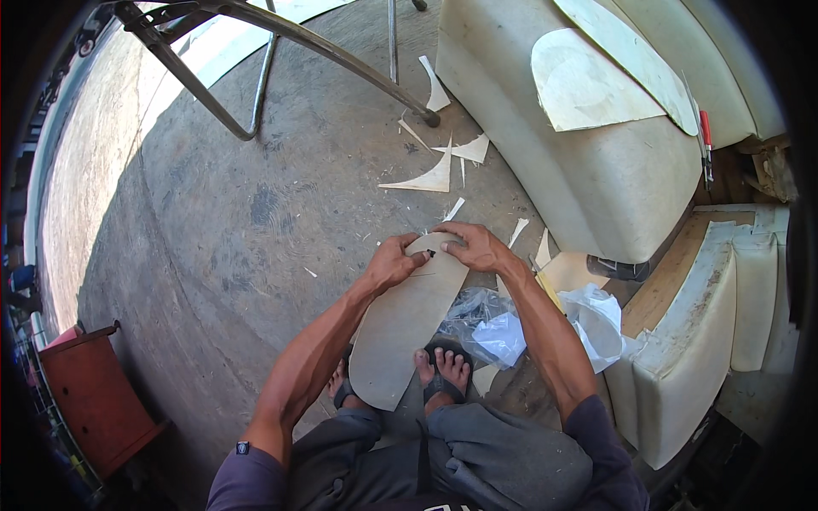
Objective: The person prepares wooden furniture components by cleaning out holes and attaching small plastic caps, then uses a knife to trim a curved piece of wood while sitting on the ground at an outdoor workshop.
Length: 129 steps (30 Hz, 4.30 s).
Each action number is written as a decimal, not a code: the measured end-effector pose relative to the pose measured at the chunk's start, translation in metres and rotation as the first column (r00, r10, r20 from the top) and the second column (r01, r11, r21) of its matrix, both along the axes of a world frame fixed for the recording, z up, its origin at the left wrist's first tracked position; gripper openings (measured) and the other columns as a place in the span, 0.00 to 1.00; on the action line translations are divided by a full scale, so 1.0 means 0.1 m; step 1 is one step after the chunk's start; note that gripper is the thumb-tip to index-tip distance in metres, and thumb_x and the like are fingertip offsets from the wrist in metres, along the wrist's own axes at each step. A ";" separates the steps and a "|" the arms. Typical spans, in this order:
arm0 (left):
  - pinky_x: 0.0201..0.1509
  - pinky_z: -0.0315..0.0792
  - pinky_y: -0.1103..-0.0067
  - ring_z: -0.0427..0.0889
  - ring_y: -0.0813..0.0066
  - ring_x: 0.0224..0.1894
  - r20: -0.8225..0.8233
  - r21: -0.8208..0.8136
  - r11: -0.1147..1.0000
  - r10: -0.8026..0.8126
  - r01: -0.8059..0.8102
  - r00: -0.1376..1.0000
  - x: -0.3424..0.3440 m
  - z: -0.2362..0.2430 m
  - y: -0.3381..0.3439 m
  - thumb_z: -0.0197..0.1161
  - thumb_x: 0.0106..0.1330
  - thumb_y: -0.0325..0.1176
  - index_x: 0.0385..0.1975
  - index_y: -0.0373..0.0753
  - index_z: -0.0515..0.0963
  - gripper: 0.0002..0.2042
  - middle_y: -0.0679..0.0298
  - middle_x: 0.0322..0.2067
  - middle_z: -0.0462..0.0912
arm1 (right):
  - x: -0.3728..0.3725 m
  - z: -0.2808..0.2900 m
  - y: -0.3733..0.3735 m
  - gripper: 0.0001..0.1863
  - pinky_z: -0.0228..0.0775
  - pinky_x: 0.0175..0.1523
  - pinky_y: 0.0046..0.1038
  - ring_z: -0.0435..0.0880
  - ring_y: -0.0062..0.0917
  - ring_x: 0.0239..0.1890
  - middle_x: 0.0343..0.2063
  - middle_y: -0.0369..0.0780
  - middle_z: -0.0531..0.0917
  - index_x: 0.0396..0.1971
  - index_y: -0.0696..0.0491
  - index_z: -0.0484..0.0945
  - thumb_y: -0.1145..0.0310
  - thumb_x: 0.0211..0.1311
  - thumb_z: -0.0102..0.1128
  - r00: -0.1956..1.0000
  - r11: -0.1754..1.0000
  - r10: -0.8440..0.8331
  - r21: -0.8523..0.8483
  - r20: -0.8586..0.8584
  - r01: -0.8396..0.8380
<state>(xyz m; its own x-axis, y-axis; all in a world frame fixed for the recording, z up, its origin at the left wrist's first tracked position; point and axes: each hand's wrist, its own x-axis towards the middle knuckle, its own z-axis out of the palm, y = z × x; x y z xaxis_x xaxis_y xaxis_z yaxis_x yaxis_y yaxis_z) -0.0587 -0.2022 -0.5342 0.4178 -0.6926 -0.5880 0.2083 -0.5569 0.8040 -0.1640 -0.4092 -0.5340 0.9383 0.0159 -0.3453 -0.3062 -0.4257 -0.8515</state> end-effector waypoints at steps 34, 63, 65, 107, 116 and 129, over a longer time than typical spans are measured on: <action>0.52 0.77 0.72 0.86 0.65 0.45 0.061 0.025 0.997 -0.069 0.067 0.996 0.01 0.07 0.02 0.67 0.67 0.38 0.56 0.30 0.78 0.22 0.50 0.45 0.87 | -0.05 0.11 0.16 0.22 0.76 0.56 0.38 0.84 0.43 0.50 0.44 0.46 0.86 0.54 0.50 0.80 0.68 0.57 0.71 0.989 0.988 -0.030 -0.143 0.147 0.051; 0.47 0.79 0.70 0.89 0.64 0.38 0.159 0.008 0.992 -0.129 0.130 0.979 0.05 1.30 0.03 0.71 0.64 0.38 0.51 0.30 0.83 0.20 0.51 0.37 0.89 | -0.29 1.43 0.20 0.19 0.77 0.54 0.33 0.87 0.34 0.47 0.46 0.47 0.87 0.54 0.56 0.82 0.68 0.64 0.66 0.942 0.947 -0.264 -0.127 0.208 0.294; 0.47 0.79 0.71 0.88 0.65 0.37 0.140 -0.027 0.979 -0.198 0.203 0.970 0.22 1.58 0.02 0.71 0.64 0.38 0.52 0.30 0.83 0.21 0.53 0.38 0.89 | -0.33 1.60 0.25 0.16 0.77 0.51 0.33 0.87 0.36 0.45 0.42 0.46 0.87 0.51 0.55 0.83 0.69 0.65 0.65 0.914 0.939 -0.290 -0.101 0.285 0.329; 0.49 0.77 0.71 0.86 0.66 0.41 0.101 -0.161 0.935 -0.301 0.315 0.948 0.03 1.81 0.41 0.71 0.63 0.39 0.52 0.30 0.83 0.22 0.53 0.40 0.89 | -0.87 2.01 0.92 0.16 0.72 0.57 0.27 0.83 0.27 0.47 0.43 0.43 0.86 0.52 0.60 0.83 0.70 0.68 0.64 0.829 0.840 -0.480 -0.124 0.287 0.529; 0.50 0.76 0.70 0.86 0.64 0.41 0.111 -0.156 0.925 -0.333 0.348 0.936 0.01 1.89 0.38 0.71 0.63 0.41 0.50 0.30 0.82 0.22 0.52 0.40 0.88 | -0.92 2.04 0.90 0.16 0.74 0.55 0.27 0.84 0.27 0.47 0.43 0.43 0.86 0.52 0.60 0.83 0.69 0.68 0.65 0.821 0.835 -0.480 -0.127 0.310 0.536; 0.48 0.78 0.73 0.86 0.67 0.40 0.043 -0.168 0.917 -0.359 0.361 0.932 0.02 1.85 0.35 0.76 0.59 0.44 0.52 0.31 0.83 0.26 0.55 0.40 0.89 | -0.91 2.13 0.92 0.13 0.76 0.43 0.31 0.87 0.36 0.37 0.35 0.47 0.86 0.48 0.58 0.84 0.70 0.67 0.63 0.799 0.827 -0.443 -0.161 0.406 0.539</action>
<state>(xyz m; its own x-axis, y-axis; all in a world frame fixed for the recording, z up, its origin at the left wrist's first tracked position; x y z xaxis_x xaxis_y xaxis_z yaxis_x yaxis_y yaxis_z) -0.0563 -0.1676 -0.3495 0.1273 -0.8865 -0.4448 0.0097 -0.4473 0.8943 -0.2553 -0.3175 -0.3212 0.8500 -0.5223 0.0681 -0.2489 -0.5122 -0.8220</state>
